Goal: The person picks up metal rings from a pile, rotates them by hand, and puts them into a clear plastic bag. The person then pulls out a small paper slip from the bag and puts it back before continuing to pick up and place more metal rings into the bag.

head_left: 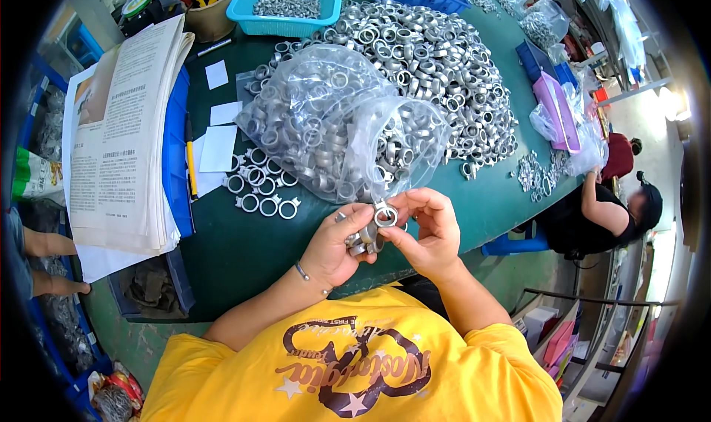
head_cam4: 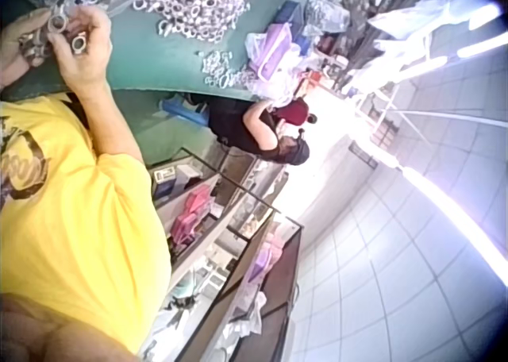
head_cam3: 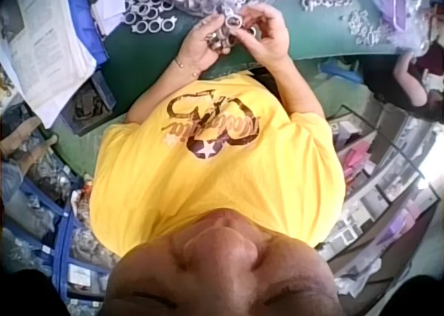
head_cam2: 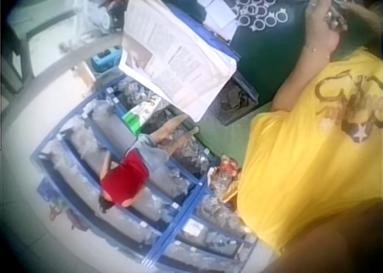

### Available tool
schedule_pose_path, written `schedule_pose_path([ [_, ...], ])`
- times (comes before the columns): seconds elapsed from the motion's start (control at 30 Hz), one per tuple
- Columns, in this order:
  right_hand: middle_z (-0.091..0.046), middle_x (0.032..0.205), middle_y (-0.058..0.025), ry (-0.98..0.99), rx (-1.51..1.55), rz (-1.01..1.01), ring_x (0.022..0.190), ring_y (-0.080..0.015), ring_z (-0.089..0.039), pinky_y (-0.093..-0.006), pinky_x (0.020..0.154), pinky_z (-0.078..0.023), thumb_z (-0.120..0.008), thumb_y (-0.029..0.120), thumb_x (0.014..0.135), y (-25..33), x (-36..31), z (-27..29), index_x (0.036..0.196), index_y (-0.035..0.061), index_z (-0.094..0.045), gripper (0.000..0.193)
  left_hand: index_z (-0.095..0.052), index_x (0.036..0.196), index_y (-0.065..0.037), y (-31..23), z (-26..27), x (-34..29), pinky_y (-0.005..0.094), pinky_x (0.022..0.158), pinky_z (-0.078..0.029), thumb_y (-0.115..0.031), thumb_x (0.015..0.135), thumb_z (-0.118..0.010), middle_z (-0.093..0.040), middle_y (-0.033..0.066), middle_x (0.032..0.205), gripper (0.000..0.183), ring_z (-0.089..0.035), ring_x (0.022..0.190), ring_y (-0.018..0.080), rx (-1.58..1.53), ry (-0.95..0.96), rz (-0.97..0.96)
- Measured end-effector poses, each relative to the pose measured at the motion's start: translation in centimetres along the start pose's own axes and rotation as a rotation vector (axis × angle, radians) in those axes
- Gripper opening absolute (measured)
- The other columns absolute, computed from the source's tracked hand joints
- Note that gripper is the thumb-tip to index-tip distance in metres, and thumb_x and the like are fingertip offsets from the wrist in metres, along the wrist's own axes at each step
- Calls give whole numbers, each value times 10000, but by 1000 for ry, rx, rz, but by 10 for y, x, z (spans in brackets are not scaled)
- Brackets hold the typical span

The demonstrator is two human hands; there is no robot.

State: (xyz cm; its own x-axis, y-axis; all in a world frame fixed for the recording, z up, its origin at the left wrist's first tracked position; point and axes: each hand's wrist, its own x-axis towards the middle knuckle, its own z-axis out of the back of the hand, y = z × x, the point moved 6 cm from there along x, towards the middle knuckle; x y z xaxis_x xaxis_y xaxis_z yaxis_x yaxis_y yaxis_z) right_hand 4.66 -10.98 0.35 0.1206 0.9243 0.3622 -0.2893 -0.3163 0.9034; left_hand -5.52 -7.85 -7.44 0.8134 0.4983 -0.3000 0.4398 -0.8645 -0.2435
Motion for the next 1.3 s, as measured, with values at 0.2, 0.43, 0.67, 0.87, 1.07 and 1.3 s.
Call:
schedule_pose_path([
  [0.2,-586,968,-99,-35,-115,43,797,-149,-564,-245,685,-462,-665,-83,692,5,3,1,1072,16,-480,434,-571,956,-44,-1,-5,-1,234,453,-450,-251,852,-571,-605,62,797,232,-578,652,131,33,59,-4],
  [0.43,-607,892,-109,-51,-195,77,788,-199,-585,-256,678,-469,-609,-123,682,7,6,2,911,9,-566,268,-572,978,-28,1,-9,-2,221,457,-443,-253,854,-576,-609,70,830,257,-594,709,143,67,87,32],
  [0.67,-609,879,-111,-45,-173,84,785,-209,-593,-265,670,-476,-620,-118,679,7,6,2,858,11,-575,225,-574,957,-31,2,-6,-1,222,456,-446,-258,840,-599,-604,66,813,257,-596,714,143,66,87,32],
  [0.87,-610,880,-112,-52,-151,49,777,-203,-594,-264,662,-473,-629,-108,683,6,5,1,851,13,-575,214,-575,947,-37,2,-7,-1,216,453,-443,-267,835,-607,-601,73,787,257,-581,652,123,84,85,42],
  [1.07,-604,890,-114,-31,-185,90,789,-214,-590,-279,678,-472,-678,-64,663,12,6,-1,823,13,-595,196,-570,969,-46,4,-4,-2,231,457,-457,-275,853,-566,-600,64,788,257,-571,616,120,38,45,42],
  [1.3,-596,882,-124,-49,-501,268,805,-252,-585,-317,701,-475,-649,-12,705,22,23,10,803,3,-606,108,-542,1069,-69,-1,-7,-6,272,507,-478,-287,879,-482,-610,72,913,296,-601,770,189,-86,4,58],
])
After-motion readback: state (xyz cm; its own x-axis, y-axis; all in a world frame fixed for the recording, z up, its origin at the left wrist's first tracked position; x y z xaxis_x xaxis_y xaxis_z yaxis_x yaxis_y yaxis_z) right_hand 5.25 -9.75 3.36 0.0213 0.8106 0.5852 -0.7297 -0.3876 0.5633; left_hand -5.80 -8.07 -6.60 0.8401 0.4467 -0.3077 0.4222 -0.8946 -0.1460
